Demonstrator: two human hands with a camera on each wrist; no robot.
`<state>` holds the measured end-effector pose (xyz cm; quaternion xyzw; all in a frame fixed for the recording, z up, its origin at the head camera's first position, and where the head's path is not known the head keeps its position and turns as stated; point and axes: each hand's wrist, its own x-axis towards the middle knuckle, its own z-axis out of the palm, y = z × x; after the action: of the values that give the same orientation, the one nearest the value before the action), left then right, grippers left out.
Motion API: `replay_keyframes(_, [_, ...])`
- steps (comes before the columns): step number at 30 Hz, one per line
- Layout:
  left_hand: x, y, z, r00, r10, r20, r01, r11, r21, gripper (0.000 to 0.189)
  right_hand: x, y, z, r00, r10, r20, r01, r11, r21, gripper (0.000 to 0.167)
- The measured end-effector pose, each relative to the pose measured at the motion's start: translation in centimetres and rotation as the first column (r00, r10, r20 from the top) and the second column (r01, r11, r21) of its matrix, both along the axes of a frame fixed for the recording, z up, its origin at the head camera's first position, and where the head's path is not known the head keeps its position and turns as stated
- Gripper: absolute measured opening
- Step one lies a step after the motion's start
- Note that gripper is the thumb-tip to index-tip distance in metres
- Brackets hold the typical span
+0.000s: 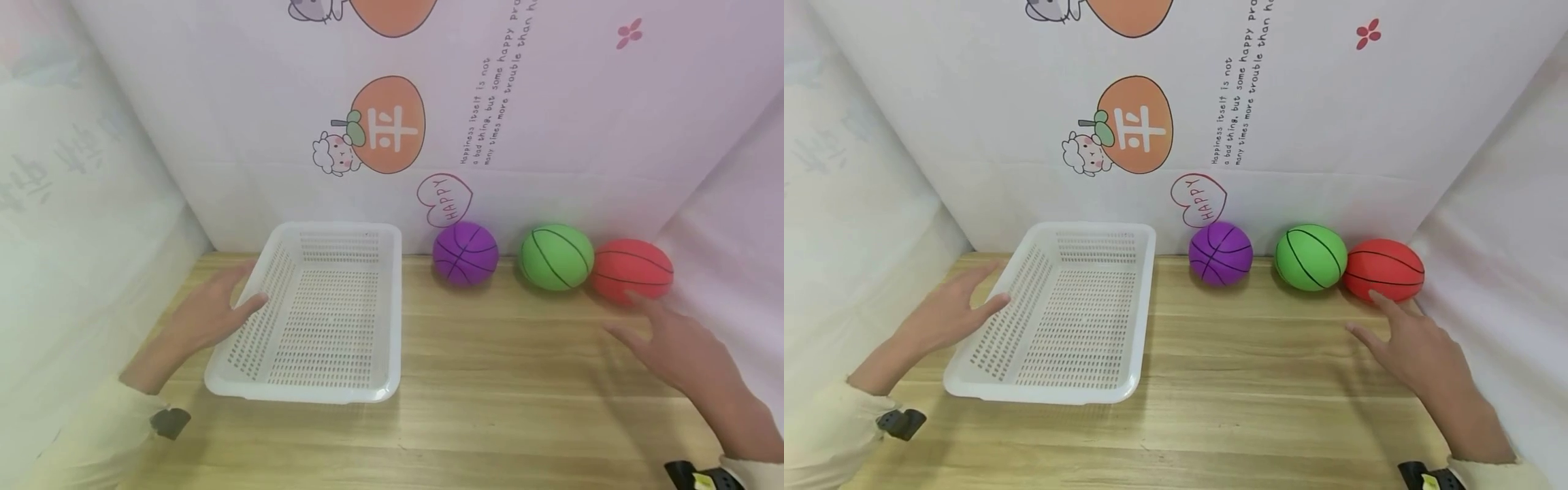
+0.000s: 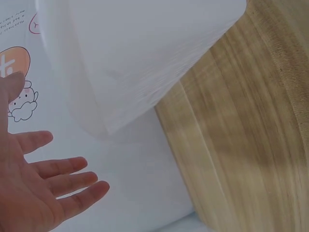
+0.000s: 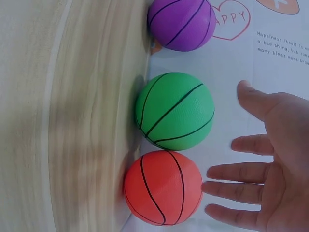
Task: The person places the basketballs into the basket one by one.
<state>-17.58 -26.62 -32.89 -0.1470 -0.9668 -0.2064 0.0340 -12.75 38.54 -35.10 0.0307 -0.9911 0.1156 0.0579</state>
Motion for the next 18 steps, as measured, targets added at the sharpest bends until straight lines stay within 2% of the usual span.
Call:
replay_keyframes(5, [-0.2, 0.3, 0.2, 1.000, 0.017, 0.010, -0.017, 1.000, -0.011, 0.070, -0.1, 0.9, 0.0, 0.999, 0.014, -0.040, -0.015, 1.000, -0.003, 0.073])
replay_keyframes(9, [-0.4, 0.4, 0.2, 0.999, 0.027, 0.017, -0.027, 1.000, -0.015, 0.065, 0.0, 1.7, 0.0, 0.997, -0.009, -0.080, 0.006, 0.999, -0.039, 0.067])
replay_keyframes(16, [-0.1, -0.2, 0.2, 0.999, -0.012, 0.052, 0.011, 0.999, 0.033, 0.062, -0.2, 2.2, -0.6, 0.978, -0.042, -0.205, 0.013, 0.990, -0.143, 0.064])
replay_keyframes(18, [-0.1, -0.4, 0.2, 0.997, -0.023, 0.067, 0.019, 0.998, 0.053, 0.062, -0.3, 2.4, -0.6, 0.976, -0.042, -0.214, 0.007, 0.986, -0.166, 0.064])
